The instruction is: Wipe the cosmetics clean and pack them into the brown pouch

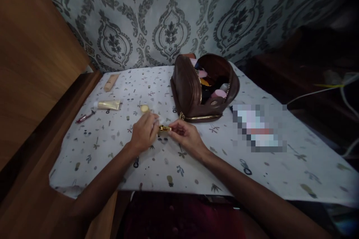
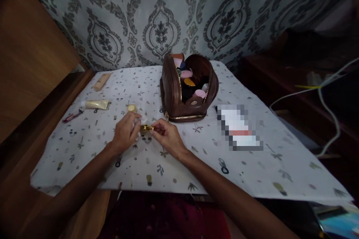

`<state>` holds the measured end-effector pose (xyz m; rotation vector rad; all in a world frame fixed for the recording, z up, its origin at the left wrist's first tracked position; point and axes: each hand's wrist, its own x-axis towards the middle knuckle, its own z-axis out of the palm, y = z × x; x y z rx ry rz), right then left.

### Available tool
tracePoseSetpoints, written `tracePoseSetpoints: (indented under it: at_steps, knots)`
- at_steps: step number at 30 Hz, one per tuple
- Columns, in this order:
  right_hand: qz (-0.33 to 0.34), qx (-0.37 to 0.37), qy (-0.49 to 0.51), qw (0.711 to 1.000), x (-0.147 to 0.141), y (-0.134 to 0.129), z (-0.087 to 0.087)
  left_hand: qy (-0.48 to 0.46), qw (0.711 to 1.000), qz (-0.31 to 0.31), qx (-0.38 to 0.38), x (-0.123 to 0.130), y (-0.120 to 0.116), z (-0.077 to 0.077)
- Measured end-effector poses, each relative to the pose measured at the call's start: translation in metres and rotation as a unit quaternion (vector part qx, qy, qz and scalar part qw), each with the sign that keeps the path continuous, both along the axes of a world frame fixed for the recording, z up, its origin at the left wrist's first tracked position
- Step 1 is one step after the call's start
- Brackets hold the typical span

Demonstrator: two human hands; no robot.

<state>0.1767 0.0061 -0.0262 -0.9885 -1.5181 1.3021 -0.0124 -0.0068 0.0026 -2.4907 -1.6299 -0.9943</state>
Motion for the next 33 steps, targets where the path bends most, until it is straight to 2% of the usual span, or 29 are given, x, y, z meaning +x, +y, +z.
tracePoseSetpoints:
  at_steps: [2,3,6,9,12,17,21,25,30,33]
  knots:
    - [-0.003,0.009,-0.004,1.000,0.000,0.001,-0.002,0.050,0.997,-0.053,0.005,0.005,-0.005,-0.001]
    - [-0.003,0.012,-0.007,1.000,0.000,0.001,-0.003,0.071,0.996,-0.060,0.002,0.006,-0.006,-0.002]
    - [0.000,0.003,-0.007,1.000,0.001,0.001,-0.003,0.104,0.994,-0.027,-0.027,-0.001,0.001,-0.004]
    - [0.012,-0.043,0.000,0.999,0.002,0.000,-0.002,0.107,0.992,0.019,-0.071,-0.013,0.012,-0.005]
    - [0.020,-0.062,0.009,0.998,0.002,-0.001,-0.001,0.087,0.993,0.021,-0.080,-0.016,0.013,-0.004]
    - [0.011,0.030,0.005,0.999,0.003,0.000,0.000,0.067,0.996,-0.048,-0.040,-0.003,0.002,0.000]
    - [-0.006,0.105,-0.024,0.994,0.004,0.000,0.000,0.090,0.992,-0.041,-0.075,-0.007,0.006,-0.001]
    - [-0.029,0.121,-0.040,0.991,0.005,0.001,-0.001,0.089,0.990,-0.021,-0.110,-0.014,0.012,-0.001]
    - [-0.004,0.143,-0.061,0.988,0.007,0.000,0.004,0.033,0.989,-0.078,-0.121,-0.009,0.007,0.009]
    - [-0.015,0.141,-0.033,0.989,0.008,0.001,0.005,-0.027,0.980,-0.101,-0.170,-0.010,0.010,0.013]
